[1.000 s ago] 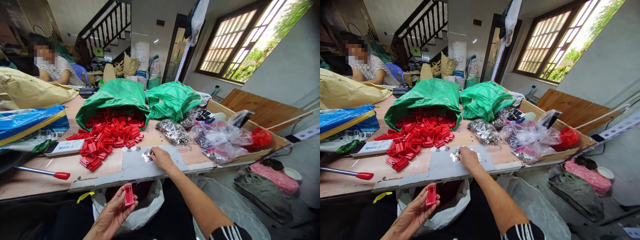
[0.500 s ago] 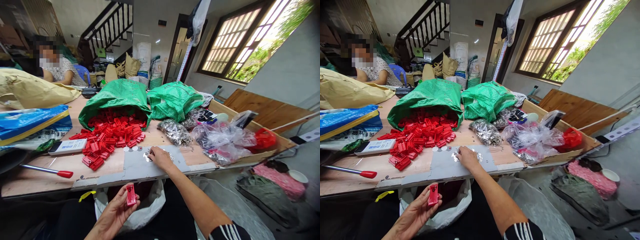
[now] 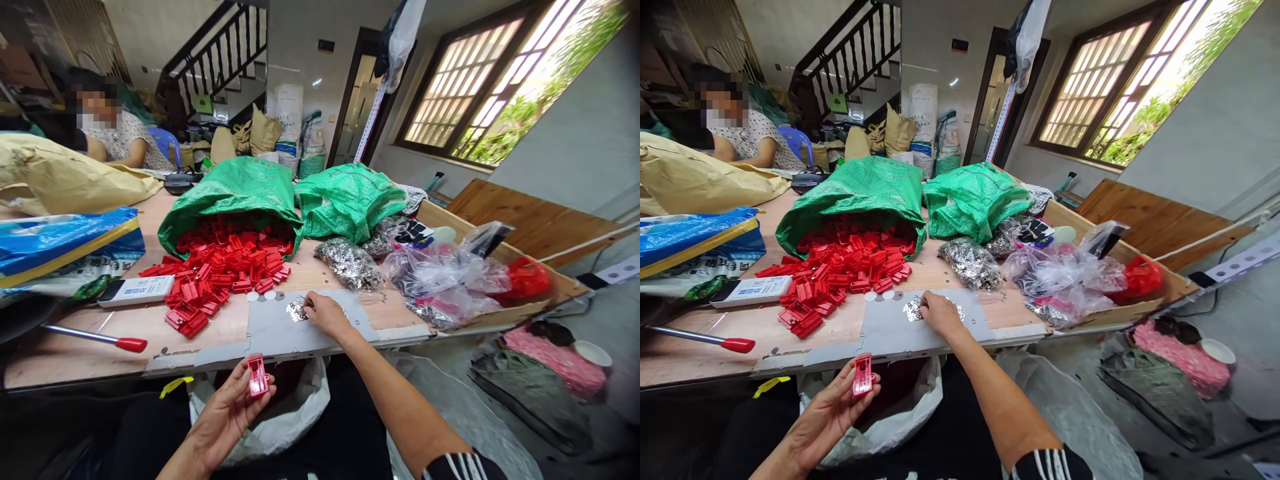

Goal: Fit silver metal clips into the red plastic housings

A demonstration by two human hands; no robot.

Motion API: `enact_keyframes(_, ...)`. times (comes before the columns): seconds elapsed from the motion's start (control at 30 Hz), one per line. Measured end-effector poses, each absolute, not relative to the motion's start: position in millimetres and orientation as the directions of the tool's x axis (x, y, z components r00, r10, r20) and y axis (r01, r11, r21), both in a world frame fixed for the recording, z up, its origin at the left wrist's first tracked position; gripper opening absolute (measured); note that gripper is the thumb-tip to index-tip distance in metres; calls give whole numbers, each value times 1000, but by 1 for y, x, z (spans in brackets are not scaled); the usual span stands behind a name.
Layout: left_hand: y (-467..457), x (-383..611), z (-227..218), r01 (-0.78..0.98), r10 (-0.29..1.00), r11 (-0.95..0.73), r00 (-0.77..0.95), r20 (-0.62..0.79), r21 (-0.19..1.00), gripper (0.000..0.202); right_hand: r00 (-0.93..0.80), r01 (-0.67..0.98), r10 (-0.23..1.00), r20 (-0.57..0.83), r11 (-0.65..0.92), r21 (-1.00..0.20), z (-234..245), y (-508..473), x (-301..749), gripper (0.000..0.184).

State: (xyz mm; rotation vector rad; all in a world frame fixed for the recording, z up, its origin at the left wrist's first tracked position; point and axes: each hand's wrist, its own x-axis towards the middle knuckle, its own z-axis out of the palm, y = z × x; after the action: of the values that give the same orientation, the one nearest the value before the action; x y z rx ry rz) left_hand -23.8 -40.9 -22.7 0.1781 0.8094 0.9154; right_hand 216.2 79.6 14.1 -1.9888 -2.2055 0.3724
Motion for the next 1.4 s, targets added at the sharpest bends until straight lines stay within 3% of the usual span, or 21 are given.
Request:
enact_keyframes(0.33,-33,-24,-15,-658,834,534,306,-460,531,45,-132,939,991,-33,114,-325,16,76,218,22)
enact_keyframes(0.6,-25,-21,-4,-674,840,533,352,-412,512,46,-126,918,992,7,119,-378,13,78,221,14)
enact_keyframes(0.87,-24,-16,0,-710,836,530,343,-429,464,41,-110,896,993,46,119,-428,9,81,223,11)
enact_keyframes(1.13,-25,-15,-1,-704,846,515,326,-423,488,47,-113,858,989,97,146,-493,11,80,234,21)
enact_keyframes(1.4,-28,-13,-3,-667,843,518,292,-451,536,48,-120,839,989,86,147,-523,8,77,248,18)
